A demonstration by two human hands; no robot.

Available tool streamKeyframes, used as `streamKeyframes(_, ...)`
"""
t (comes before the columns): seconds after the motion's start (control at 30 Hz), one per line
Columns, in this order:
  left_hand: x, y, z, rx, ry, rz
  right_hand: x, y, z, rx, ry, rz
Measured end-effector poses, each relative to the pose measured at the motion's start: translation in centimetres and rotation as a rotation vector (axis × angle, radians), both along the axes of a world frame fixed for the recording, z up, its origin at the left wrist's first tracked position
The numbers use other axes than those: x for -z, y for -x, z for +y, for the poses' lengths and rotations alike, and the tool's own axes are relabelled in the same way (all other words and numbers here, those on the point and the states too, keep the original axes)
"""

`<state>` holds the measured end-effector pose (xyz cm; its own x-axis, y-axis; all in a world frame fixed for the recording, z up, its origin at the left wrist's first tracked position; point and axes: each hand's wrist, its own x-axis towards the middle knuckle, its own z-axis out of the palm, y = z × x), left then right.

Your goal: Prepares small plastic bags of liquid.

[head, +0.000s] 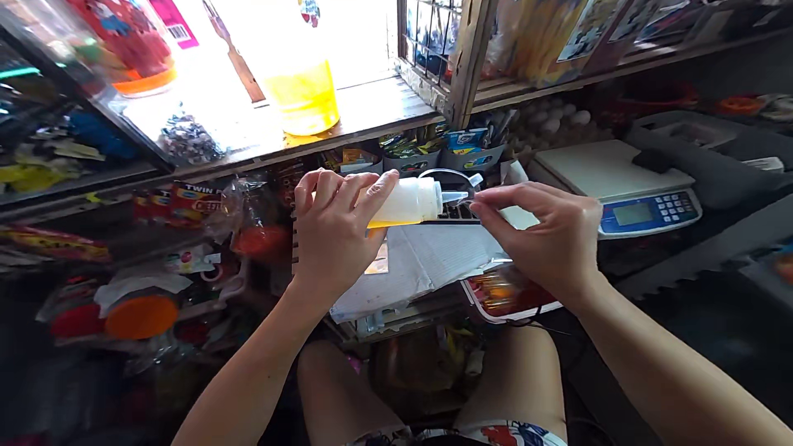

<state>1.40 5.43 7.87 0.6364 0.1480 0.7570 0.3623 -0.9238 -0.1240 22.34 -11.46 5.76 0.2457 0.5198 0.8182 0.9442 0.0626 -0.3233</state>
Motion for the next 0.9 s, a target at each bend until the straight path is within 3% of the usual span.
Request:
streamKeyframes(0.2, 0.3, 0.2, 0.2, 0.017, -0.020, 0.055, 0.8, 0.8, 0.4, 0.136, -0.057, -0.296)
streamKeyframes(0.43, -1.1, -0.4, 0.6, 0.041, -0.126, 0.153, 0.6, 0.8, 1.2, 0.117, 0.032, -0.350)
streamKeyframes(0.6, -6.5, -2.4, 0.7, 0.057, -0.300, 0.387, -0.5, -0.1, 3.5, -0.084, 0.143, 0.022)
streamKeyframes(0.77, -12.7, -5.2, 1.1, 0.081, -0.479, 0.591, -2.3, -1.7, 6.0, -0.347, 0.110, 0.372)
streamKeyframes(0.9, -15.3, -6.3, 1.4, 0.143, -0.395, 0.669, -3.5, -2.1, 6.6, -0.437, 0.078, 0.482)
